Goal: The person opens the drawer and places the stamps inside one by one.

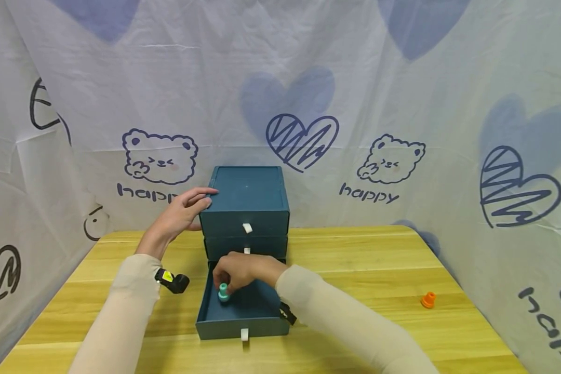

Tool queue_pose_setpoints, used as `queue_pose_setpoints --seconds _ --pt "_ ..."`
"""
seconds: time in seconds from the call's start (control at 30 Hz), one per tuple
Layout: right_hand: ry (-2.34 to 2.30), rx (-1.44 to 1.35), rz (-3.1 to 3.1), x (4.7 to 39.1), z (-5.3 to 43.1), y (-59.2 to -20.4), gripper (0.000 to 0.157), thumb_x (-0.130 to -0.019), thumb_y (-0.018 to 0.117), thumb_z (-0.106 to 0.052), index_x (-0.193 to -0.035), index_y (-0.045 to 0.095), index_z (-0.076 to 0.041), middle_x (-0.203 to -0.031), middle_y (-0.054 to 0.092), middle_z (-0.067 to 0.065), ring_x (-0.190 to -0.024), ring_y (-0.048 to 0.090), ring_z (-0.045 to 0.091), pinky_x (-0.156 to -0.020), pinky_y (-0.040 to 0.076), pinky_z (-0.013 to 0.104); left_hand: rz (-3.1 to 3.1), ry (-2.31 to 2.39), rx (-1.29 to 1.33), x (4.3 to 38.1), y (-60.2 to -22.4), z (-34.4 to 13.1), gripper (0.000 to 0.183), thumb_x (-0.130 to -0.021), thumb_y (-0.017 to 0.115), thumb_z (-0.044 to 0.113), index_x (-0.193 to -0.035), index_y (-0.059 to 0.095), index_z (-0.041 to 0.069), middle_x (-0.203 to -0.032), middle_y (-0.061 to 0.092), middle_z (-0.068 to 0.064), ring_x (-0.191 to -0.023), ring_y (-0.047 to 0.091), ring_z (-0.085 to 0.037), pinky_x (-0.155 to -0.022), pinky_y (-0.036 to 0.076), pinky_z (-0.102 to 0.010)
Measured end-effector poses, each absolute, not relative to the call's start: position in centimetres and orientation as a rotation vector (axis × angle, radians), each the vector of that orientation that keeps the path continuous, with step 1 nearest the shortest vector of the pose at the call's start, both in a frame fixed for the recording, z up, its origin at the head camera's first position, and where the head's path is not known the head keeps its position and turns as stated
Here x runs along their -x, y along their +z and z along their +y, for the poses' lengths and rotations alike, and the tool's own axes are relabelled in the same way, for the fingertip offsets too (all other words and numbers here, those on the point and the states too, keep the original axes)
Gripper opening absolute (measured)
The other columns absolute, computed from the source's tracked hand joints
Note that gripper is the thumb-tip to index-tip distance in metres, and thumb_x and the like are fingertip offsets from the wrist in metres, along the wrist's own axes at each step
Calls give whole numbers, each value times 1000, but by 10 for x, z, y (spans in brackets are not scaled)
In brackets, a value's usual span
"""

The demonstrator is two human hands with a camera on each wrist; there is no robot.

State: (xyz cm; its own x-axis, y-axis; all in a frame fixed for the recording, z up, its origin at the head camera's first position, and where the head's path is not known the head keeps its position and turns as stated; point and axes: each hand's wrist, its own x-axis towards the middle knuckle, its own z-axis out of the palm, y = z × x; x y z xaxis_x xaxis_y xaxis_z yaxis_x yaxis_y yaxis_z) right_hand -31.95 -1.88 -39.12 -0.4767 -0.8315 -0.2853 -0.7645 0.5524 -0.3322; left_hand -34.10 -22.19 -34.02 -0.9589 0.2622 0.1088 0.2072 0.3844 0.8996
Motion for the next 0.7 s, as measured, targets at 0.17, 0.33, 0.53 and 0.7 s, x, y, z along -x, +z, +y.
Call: queue_pose_setpoints --seconds 0.17,0.33,0.53,0.7 --pt "-210 1268 2377 322 -21 -393 17 -93 77 -11 -109 77 -16 -101 73 -6 -87 61 3 -75 52 16 2567 1661 -438 341 -340 -222 49 -110 47 40 -156 44 21 -171 26 -16 -156 26 -44 -105 49 -68" --pt "-206 1268 2370 323 -22 -394 17 -93 77 -11 -110 77 -16 -101 73 -6 -86 61 3 -74 52 16 2560 1668 -446 341 -340 -222 49 -110 48 39 -155 44 20 -170 26 -16 -156 26 -44 -105 49 -68" --pt "-195 1294 2363 326 -23 -397 17 -94 77 -13 -111 77 -15 -99 73 -5 -84 61 4 -72 50 15 2559 1667 -452 341 -341 -222 49 -110 47 39 -155 44 19 -171 24 -17 -157 25 -44 -105 48 -68" --pt "-201 1295 2359 327 -22 -398 20 -93 78 -14 -112 77 -15 -100 74 -4 -85 62 4 -72 51 15 2564 1668 -451 342 -341 -222 49 -110 47 39 -155 44 19 -171 24 -17 -157 24 -44 -105 49 -68"
